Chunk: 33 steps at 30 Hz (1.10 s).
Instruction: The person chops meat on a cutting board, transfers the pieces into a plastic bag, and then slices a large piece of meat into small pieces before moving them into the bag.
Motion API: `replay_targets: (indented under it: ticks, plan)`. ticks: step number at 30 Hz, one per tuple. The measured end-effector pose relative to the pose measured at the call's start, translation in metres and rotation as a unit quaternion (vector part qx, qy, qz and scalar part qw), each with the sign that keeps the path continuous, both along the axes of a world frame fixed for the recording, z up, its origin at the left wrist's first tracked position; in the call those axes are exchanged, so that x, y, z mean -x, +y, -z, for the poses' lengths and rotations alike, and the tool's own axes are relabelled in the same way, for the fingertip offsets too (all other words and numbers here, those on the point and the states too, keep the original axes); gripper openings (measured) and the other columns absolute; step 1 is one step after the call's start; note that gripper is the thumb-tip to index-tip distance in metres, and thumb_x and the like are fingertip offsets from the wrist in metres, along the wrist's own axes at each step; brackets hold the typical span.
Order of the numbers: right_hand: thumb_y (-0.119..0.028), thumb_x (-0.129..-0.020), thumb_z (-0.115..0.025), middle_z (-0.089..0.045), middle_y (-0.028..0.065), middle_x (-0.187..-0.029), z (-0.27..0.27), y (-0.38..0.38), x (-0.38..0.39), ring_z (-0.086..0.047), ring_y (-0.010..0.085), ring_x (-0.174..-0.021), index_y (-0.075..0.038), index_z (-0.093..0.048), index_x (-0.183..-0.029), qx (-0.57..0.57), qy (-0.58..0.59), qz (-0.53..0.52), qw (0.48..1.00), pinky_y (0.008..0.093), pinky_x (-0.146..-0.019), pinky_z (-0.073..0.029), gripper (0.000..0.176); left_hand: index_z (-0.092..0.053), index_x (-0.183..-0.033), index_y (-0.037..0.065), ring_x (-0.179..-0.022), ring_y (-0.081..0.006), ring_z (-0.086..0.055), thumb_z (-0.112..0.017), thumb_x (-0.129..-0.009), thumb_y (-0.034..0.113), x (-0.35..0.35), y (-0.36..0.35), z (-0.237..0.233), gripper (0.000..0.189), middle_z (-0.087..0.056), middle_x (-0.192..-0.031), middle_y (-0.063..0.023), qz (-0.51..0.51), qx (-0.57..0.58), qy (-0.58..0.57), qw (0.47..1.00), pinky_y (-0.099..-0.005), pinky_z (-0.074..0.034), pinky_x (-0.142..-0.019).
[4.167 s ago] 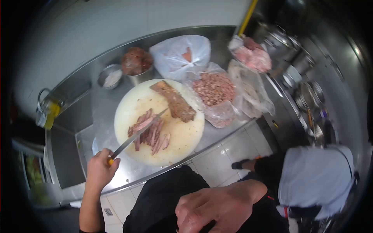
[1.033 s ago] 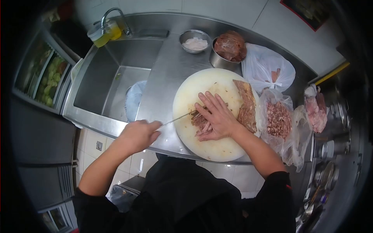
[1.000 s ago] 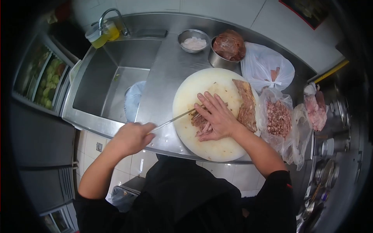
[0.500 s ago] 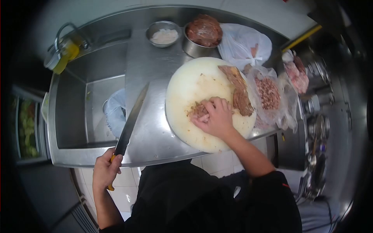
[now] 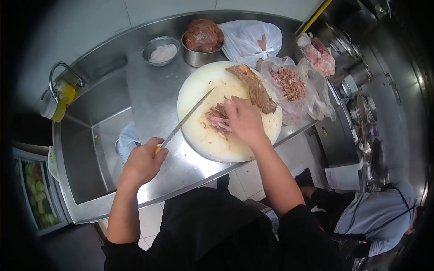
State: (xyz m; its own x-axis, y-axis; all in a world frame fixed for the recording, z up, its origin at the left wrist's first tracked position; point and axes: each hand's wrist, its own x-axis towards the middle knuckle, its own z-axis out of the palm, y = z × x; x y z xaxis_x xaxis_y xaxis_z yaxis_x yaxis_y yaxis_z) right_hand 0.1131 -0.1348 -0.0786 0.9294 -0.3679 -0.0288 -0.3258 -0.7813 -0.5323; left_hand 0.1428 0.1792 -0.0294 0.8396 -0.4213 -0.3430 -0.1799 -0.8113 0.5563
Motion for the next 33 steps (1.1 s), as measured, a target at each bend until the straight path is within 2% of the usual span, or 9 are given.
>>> replay_targets:
  ticks: [1,4,7,11,14,18,21,24,33]
  plan:
    - [-0.052,-0.098,-0.058,-0.054,0.0241,-0.137,0.001,-0.012,0.001,-0.05,0.0437,-0.126,-0.007,-0.05,-0.147,-0.012,-0.004,-0.02,1.0,0.0552,-0.107,-0.038,0.067,-0.061,-0.132,0.002,-0.099,-0.0456,-0.069,-0.061,-0.1,0.032,0.002,-0.001,-0.001,0.044,-0.073,-0.098,-0.0273,-0.002,-0.011,0.006,1.0,-0.049,-0.053,-0.091]
    - [-0.041,-0.094,-0.066,-0.056,0.0241,-0.13,0.005,-0.036,0.001,-0.052,0.0429,-0.121,-0.004,-0.051,-0.144,0.22,-0.169,0.045,0.96,0.0542,-0.104,-0.041,0.065,-0.058,-0.134,0.002,-0.1,-0.0463,-0.069,-0.061,-0.1,0.034,0.014,-0.001,-0.004,0.046,-0.073,-0.098,-0.0279,-0.003,-0.051,-0.005,0.999,-0.0509,-0.052,-0.091]
    - [-0.039,-0.09,-0.07,-0.056,0.0217,-0.128,0.041,-0.087,-0.02,-0.054,0.0416,-0.118,-0.001,-0.046,-0.145,0.291,-0.129,0.066,0.945,0.0549,-0.101,-0.043,0.07,-0.055,-0.131,0.002,-0.1,-0.0477,-0.068,-0.06,-0.101,0.033,0.025,-0.007,-0.007,0.044,-0.072,-0.096,-0.0288,-0.004,-0.109,0.022,0.994,-0.0529,-0.052,-0.09]
    - [-0.039,-0.091,-0.069,-0.052,0.0238,-0.134,0.044,-0.115,-0.052,-0.05,0.0429,-0.124,0.001,-0.042,-0.148,0.265,-0.089,0.059,0.958,0.0558,-0.104,-0.041,0.074,-0.054,-0.117,0.0,-0.093,-0.0506,-0.067,-0.054,-0.103,0.026,0.034,-0.017,0.006,0.03,-0.07,-0.09,-0.0305,-0.014,-0.093,0.0,0.996,-0.0582,-0.051,-0.085]
    - [-0.039,-0.092,-0.069,-0.052,0.0258,-0.136,0.047,-0.122,-0.062,-0.051,0.0417,-0.125,0.001,-0.041,-0.149,0.396,-0.198,0.051,0.895,0.052,-0.105,-0.041,0.075,-0.053,-0.114,0.0,-0.09,-0.0514,-0.067,-0.053,-0.103,0.023,0.036,-0.029,0.012,0.026,-0.069,-0.09,-0.0309,-0.023,-0.11,-0.027,0.993,-0.0595,-0.051,-0.084]
    - [-0.045,-0.095,-0.064,-0.054,0.0273,-0.137,0.03,-0.066,-0.025,-0.049,0.0423,-0.127,0.007,-0.042,-0.148,0.137,-0.102,-0.118,0.978,0.0505,-0.111,-0.038,0.077,-0.052,-0.111,0.001,-0.09,-0.0512,-0.066,-0.05,-0.103,0.021,0.046,-0.034,0.004,0.022,-0.069,-0.091,-0.0306,-0.031,-0.106,-0.008,0.994,-0.0596,-0.05,-0.084]
    - [-0.05,-0.094,-0.064,-0.055,0.0278,-0.135,0.028,-0.033,-0.013,-0.05,0.044,-0.125,0.01,-0.047,-0.144,0.021,-0.067,-0.159,0.985,0.0497,-0.11,-0.04,0.08,-0.05,-0.108,0.002,-0.085,-0.0513,-0.065,-0.052,-0.103,0.022,0.044,-0.04,0.016,0.02,-0.068,-0.084,-0.0291,-0.018,-0.093,-0.042,0.995,-0.0596,-0.049,-0.078]
    - [-0.043,-0.095,-0.066,-0.057,0.0277,-0.134,0.002,-0.003,-0.001,-0.051,0.0418,-0.127,0.009,-0.051,-0.141,0.014,-0.033,-0.132,0.991,0.0452,-0.111,-0.041,0.072,-0.052,-0.11,0.002,-0.091,-0.049,-0.067,-0.049,-0.103,0.021,0.038,-0.054,0.011,0.02,-0.069,-0.091,-0.029,-0.005,-0.109,-0.004,0.994,-0.06,-0.05,-0.084]
    - [-0.039,-0.093,-0.068,-0.065,0.021,-0.115,0.041,0.006,-0.004,-0.058,0.0404,-0.11,0.0,-0.066,-0.123,-0.011,-0.126,-0.083,0.988,0.0472,-0.1,-0.046,0.049,-0.05,-0.106,0.002,-0.087,-0.0505,-0.065,-0.052,-0.103,0.021,0.027,-0.048,0.014,0.019,-0.068,-0.087,-0.0283,0.041,-0.069,-0.06,0.995,-0.0599,-0.049,-0.079]
